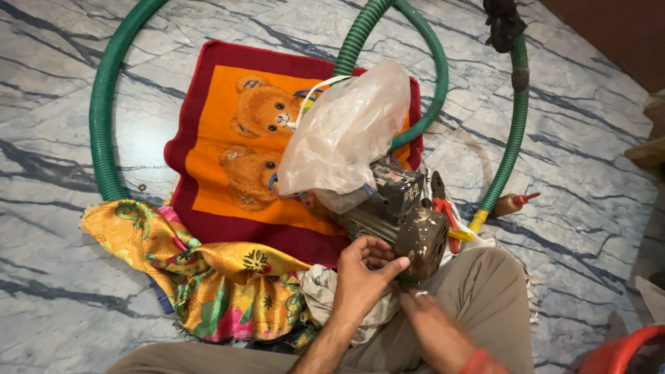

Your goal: The person uses a screwdriver to loosen screws on a small electric motor, removes the end cap, and then reattaches it. They manipulate the motor and cap by hand, adjusting the position of the motor and cap during the process.

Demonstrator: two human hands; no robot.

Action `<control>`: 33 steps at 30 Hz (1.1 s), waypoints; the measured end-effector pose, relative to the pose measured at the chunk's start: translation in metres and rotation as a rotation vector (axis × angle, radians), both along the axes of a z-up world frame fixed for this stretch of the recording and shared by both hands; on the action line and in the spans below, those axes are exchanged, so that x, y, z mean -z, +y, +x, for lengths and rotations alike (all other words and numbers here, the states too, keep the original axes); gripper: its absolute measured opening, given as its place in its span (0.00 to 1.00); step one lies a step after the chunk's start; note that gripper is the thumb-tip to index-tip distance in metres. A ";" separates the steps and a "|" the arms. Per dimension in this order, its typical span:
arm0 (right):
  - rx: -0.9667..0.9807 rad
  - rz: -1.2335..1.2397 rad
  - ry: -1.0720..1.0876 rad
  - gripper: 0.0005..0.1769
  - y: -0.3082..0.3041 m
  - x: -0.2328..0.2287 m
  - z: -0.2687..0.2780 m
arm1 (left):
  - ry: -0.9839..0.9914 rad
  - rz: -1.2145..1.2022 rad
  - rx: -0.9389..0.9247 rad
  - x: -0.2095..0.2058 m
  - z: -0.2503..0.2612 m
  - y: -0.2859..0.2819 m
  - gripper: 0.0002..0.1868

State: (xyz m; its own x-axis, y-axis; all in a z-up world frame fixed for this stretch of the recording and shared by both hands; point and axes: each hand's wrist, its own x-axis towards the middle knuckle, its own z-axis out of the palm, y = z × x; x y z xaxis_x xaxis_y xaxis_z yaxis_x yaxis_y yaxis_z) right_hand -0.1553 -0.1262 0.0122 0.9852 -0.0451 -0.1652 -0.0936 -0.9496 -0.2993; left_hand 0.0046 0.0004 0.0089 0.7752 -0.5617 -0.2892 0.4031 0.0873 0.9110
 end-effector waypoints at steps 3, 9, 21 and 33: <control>0.075 -0.138 0.131 0.21 0.011 0.037 0.014 | -0.010 -0.024 -0.014 0.000 0.000 0.001 0.18; 0.248 -0.238 0.275 0.15 -0.008 0.101 0.034 | -0.022 -0.024 -0.020 0.001 0.000 0.000 0.17; 0.039 -0.180 -0.097 0.16 -0.020 0.086 0.028 | -0.042 0.023 -0.014 -0.007 0.002 0.005 0.18; 0.202 -0.141 0.091 0.14 -0.021 0.083 0.029 | -0.058 -0.014 0.003 -0.005 0.003 0.004 0.17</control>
State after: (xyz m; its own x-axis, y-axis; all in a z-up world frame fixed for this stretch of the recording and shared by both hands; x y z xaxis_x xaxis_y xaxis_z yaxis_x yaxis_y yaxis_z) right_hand -0.1259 -0.1476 -0.0707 0.9354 -0.2680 -0.2306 -0.3058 -0.9407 -0.1469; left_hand 0.0077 0.0041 0.0144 0.7888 -0.5675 -0.2360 0.3501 0.0993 0.9315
